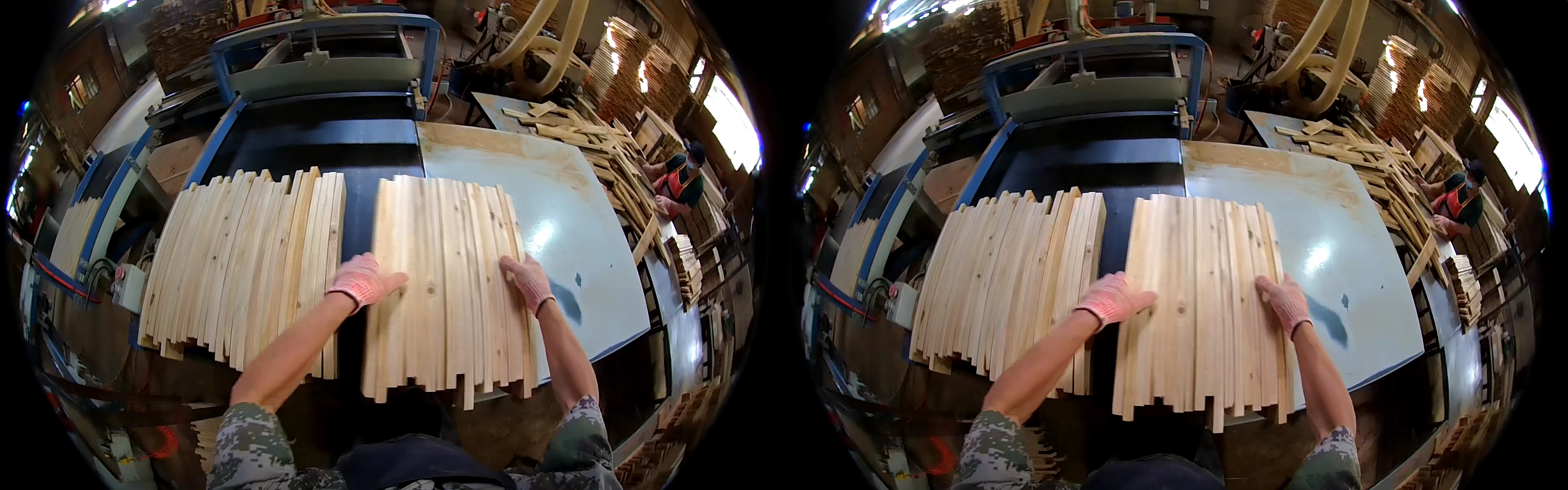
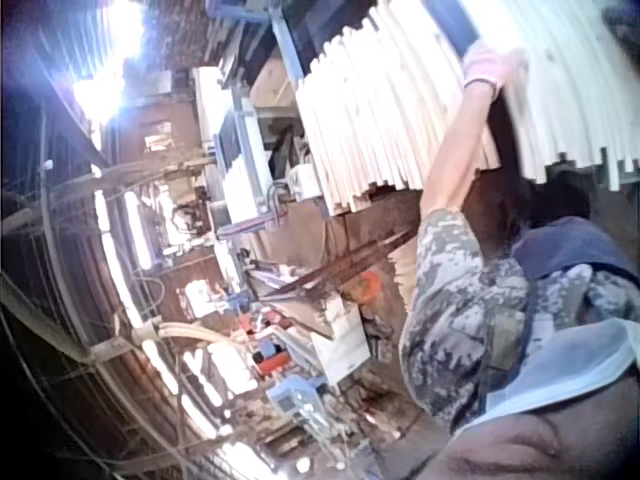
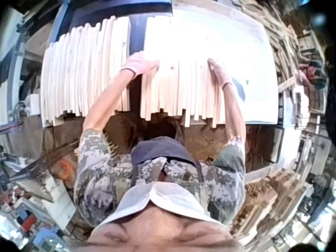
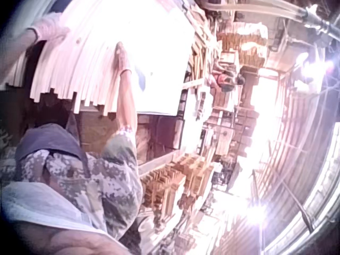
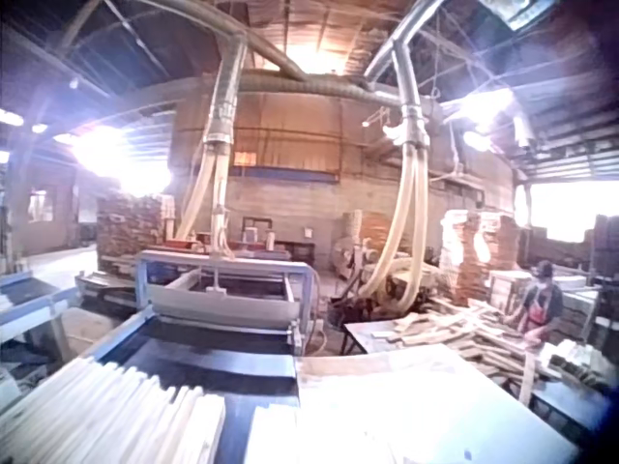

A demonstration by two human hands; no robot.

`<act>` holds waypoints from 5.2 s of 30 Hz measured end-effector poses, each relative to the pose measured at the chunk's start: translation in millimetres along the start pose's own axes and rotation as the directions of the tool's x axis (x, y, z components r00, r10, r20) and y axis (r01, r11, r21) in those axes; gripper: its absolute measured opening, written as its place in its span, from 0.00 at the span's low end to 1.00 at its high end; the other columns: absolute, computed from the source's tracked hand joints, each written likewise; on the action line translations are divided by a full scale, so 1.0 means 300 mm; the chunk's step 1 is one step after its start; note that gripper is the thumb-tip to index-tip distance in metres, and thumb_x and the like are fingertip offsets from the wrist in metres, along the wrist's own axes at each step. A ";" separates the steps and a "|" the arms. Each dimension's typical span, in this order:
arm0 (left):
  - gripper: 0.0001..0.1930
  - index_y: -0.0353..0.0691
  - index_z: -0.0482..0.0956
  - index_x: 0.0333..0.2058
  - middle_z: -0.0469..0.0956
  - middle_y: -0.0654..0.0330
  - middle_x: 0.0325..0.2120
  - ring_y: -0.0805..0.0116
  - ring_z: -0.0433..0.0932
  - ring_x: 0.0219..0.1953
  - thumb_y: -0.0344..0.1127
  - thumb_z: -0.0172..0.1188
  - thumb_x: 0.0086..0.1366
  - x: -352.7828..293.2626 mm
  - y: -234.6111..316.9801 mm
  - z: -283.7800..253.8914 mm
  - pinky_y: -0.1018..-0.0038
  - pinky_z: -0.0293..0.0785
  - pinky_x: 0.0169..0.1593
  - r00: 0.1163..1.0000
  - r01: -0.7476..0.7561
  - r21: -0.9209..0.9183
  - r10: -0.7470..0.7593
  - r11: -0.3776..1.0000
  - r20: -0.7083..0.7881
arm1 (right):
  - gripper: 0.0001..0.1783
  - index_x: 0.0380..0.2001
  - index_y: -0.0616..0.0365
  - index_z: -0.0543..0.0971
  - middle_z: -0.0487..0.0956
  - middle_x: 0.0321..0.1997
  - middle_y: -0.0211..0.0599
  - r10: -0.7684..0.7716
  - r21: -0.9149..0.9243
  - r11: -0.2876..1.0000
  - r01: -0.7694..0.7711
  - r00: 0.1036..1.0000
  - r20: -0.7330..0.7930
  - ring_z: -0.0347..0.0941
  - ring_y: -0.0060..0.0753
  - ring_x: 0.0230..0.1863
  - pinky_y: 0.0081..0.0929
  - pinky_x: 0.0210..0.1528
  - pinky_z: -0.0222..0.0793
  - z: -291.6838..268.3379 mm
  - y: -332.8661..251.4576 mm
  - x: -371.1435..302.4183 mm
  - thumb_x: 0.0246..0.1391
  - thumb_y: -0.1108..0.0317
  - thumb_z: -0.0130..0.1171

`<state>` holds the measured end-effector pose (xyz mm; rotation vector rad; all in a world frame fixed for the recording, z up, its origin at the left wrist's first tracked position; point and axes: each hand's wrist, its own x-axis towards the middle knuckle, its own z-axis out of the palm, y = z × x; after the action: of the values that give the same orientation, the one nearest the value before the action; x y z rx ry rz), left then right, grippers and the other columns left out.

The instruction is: The person picks up stacks of wooden planks from a metal table and moves them to a conveyor belt. They repeatedly gather planks, align them, and place them onto the moving belt, then return to the table to repeat the process.

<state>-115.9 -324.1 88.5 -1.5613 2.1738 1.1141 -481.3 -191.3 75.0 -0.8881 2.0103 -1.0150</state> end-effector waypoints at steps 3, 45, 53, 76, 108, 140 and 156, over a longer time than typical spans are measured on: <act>0.47 0.31 0.69 0.71 0.70 0.41 0.71 0.47 0.66 0.75 0.66 0.61 0.68 -0.156 0.035 -0.084 0.60 0.59 0.78 0.905 -0.030 0.154 0.092 0.988 -0.415 | 0.52 0.72 0.70 0.67 0.84 0.50 0.49 -0.063 -0.185 0.982 0.047 0.995 -0.082 0.80 0.35 0.46 0.36 0.53 0.75 0.116 -0.065 0.056 0.57 0.40 0.70; 0.42 0.31 0.63 0.75 0.67 0.38 0.73 0.45 0.66 0.76 0.48 0.67 0.71 -0.271 0.227 0.219 0.62 0.62 0.78 0.782 -0.516 -0.270 0.319 0.813 -0.535 | 0.55 0.82 0.57 0.53 0.58 0.83 0.61 -0.455 -0.685 0.531 0.498 0.850 0.265 0.48 0.59 0.85 0.50 0.85 0.44 -0.011 -0.093 -0.098 0.63 0.43 0.64; 0.34 0.32 0.71 0.71 0.71 0.42 0.71 0.48 0.69 0.73 0.41 0.69 0.71 -0.587 -0.611 -0.005 0.59 0.66 0.75 0.642 -0.333 -0.387 -0.094 0.860 -0.761 | 0.45 0.77 0.59 0.63 0.59 0.82 0.60 -0.397 -0.885 0.178 0.431 0.854 0.336 0.51 0.62 0.84 0.58 0.84 0.43 0.277 -0.159 -0.167 0.59 0.57 0.63; 0.55 0.39 0.48 0.80 0.52 0.49 0.81 0.52 0.50 0.82 0.59 0.66 0.66 -0.901 -1.676 -0.463 0.56 0.41 0.83 0.161 0.771 -0.258 -0.570 0.582 -0.806 | 0.37 0.78 0.67 0.61 0.82 0.62 0.57 -0.308 -0.186 0.931 0.314 0.949 0.064 0.78 0.42 0.66 0.35 0.69 0.69 0.542 -0.057 -0.087 0.75 0.56 0.54; 0.43 0.23 0.76 0.64 0.85 0.40 0.54 0.46 0.85 0.58 0.61 0.70 0.68 -0.583 -0.707 0.536 0.50 0.77 0.69 0.884 -0.004 -0.940 0.440 0.342 0.156 | 0.39 0.81 0.58 0.60 0.81 0.49 0.30 0.113 0.469 0.701 -0.538 0.732 0.672 0.73 0.18 0.42 0.19 0.42 0.72 0.532 0.501 -1.025 0.75 0.57 0.62; 0.28 0.31 0.73 0.70 0.80 0.50 0.65 0.59 0.79 0.65 0.41 0.59 0.79 -0.563 0.729 1.473 0.64 0.70 0.72 0.373 -0.228 -0.834 0.836 0.502 0.402 | 0.13 0.29 0.49 0.75 0.72 0.22 0.25 0.592 0.540 0.554 -0.633 0.756 0.279 0.68 0.23 0.19 0.26 0.19 0.63 -0.522 1.941 -1.420 0.69 0.61 0.62; 0.33 0.25 0.72 0.68 0.79 0.41 0.63 0.48 0.77 0.68 0.43 0.65 0.74 0.099 2.026 1.981 0.54 0.70 0.74 0.265 0.118 -0.557 0.514 0.822 0.816 | 0.15 0.42 0.52 0.84 0.78 0.31 0.25 0.889 0.523 0.401 -0.752 0.457 -0.025 0.71 0.24 0.28 0.30 0.30 0.68 -1.156 2.425 -1.241 0.70 0.52 0.62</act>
<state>-802.8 152.9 -66.4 -0.2830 1.1843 2.1290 -759.7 570.0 -287.3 0.6045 1.9218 -0.9288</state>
